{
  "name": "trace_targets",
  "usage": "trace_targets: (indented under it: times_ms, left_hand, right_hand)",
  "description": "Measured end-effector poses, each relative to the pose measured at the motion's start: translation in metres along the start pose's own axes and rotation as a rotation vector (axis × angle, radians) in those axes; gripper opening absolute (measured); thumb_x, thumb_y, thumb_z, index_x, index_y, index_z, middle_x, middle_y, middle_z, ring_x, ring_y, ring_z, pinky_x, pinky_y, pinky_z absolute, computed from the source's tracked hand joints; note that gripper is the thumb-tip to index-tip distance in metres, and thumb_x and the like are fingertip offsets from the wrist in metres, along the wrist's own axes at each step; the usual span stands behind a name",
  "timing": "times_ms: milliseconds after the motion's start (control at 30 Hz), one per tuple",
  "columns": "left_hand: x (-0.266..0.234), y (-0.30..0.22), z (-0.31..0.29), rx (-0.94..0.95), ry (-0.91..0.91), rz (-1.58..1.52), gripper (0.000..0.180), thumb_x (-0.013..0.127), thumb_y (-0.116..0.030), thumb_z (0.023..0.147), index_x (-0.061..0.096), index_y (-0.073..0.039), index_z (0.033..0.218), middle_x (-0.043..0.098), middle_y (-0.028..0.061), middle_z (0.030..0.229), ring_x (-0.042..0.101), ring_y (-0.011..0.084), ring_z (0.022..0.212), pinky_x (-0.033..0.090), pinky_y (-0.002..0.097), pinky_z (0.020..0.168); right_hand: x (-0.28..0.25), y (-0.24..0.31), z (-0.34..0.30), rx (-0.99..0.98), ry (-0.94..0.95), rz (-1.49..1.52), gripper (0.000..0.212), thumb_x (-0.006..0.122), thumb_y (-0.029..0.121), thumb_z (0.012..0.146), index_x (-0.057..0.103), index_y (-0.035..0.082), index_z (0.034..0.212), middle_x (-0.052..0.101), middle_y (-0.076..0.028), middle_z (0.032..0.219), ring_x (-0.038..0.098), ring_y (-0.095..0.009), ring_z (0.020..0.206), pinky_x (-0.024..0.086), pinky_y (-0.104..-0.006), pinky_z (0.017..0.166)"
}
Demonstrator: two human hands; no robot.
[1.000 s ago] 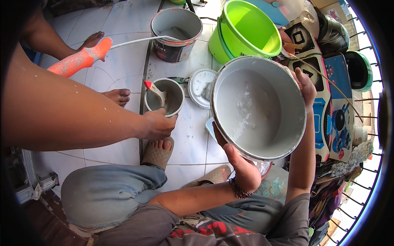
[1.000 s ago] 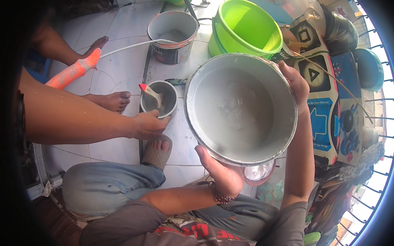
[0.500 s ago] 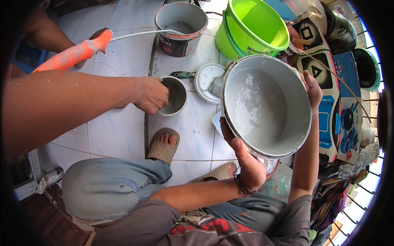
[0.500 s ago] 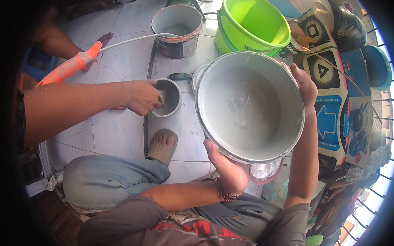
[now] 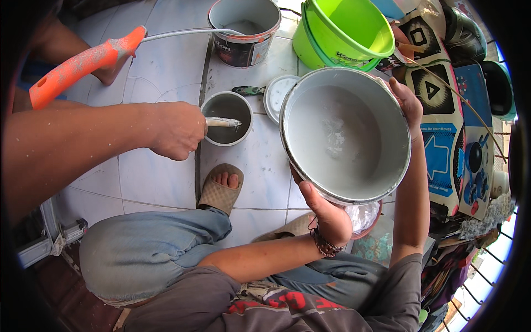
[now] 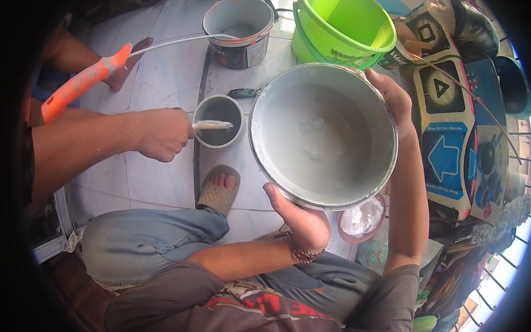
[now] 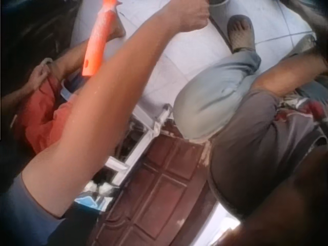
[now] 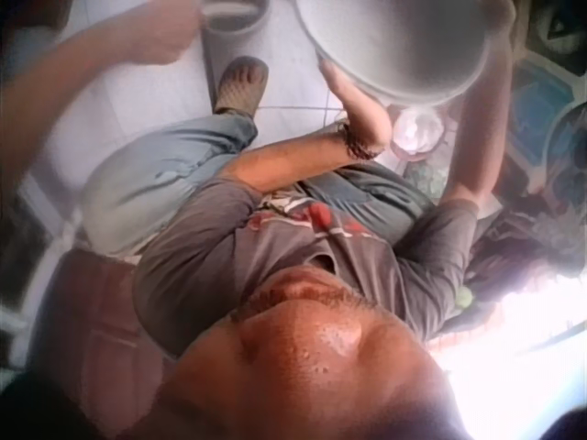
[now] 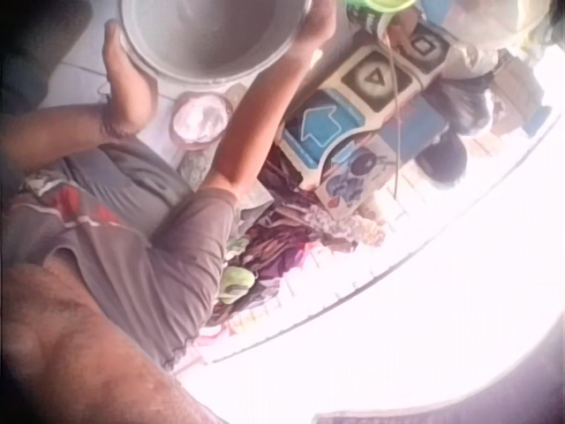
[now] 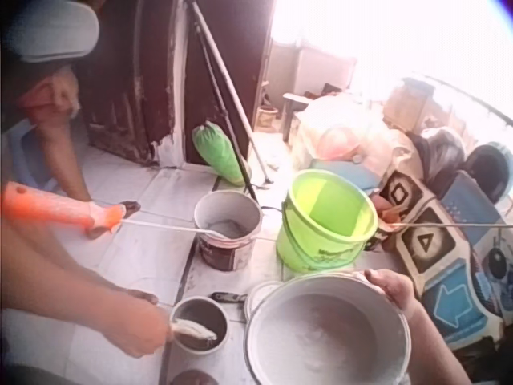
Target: The person opens a paint can, adds water from a green bucket, and stirs the mixture with a wooden stick. They then pour the mixed paint into a smaller container while a child stands nearby.
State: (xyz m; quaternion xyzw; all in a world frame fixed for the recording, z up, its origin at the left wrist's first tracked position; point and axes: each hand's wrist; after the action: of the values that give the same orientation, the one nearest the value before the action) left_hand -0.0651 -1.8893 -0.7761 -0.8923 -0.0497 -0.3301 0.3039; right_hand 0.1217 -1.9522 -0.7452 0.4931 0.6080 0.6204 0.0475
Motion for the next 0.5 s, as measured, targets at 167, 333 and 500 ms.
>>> trace_targets:
  times_ms: [167,333,500]
  left_hand:
    - [-0.007,-0.002,0.017,0.101,0.037,-0.052,0.076,0.027,-0.06,0.098,0.029,0.0,0.144,0.032,0.0088,0.147,0.033,0.0188,0.133,0.023,0.0334,0.11]
    - [-0.015,-0.003,0.032,0.119,0.005,-0.039,0.075,0.026,-0.06,0.098,0.028,-0.001,0.144,0.031,0.0079,0.148,0.032,0.0174,0.133,0.022,0.0328,0.111]
    - [-0.025,-0.005,0.044,0.149,-0.001,0.0,0.075,0.025,-0.058,0.099,0.021,-0.001,0.147,0.024,0.0124,0.152,0.025,0.0209,0.138,0.019,0.0328,0.114]
  right_hand:
    - [0.015,-0.014,0.019,0.061,-0.05,-0.061,0.048,0.047,0.033,0.095,0.059,-0.006,0.12,0.066,-0.017,0.106,0.062,-0.021,0.093,0.049,-0.0304,0.085]
    - [0.013,-0.025,0.037,0.074,-0.065,-0.116,0.05,0.049,0.035,0.094,0.059,-0.006,0.12,0.066,-0.016,0.107,0.062,-0.021,0.093,0.048,-0.0305,0.086]
    - [0.03,-0.035,0.051,0.124,-0.064,-0.157,0.048,0.049,0.034,0.095,0.059,-0.006,0.12,0.066,-0.015,0.106,0.061,-0.02,0.093,0.047,-0.0296,0.086]
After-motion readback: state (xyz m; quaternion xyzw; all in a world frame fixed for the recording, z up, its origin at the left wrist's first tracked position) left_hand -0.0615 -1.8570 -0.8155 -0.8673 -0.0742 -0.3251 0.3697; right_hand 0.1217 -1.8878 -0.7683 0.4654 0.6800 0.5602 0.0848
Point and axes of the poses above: each hand's wrist, its own z-axis towards the middle knuckle, its own x-axis out of the palm, y = z × x
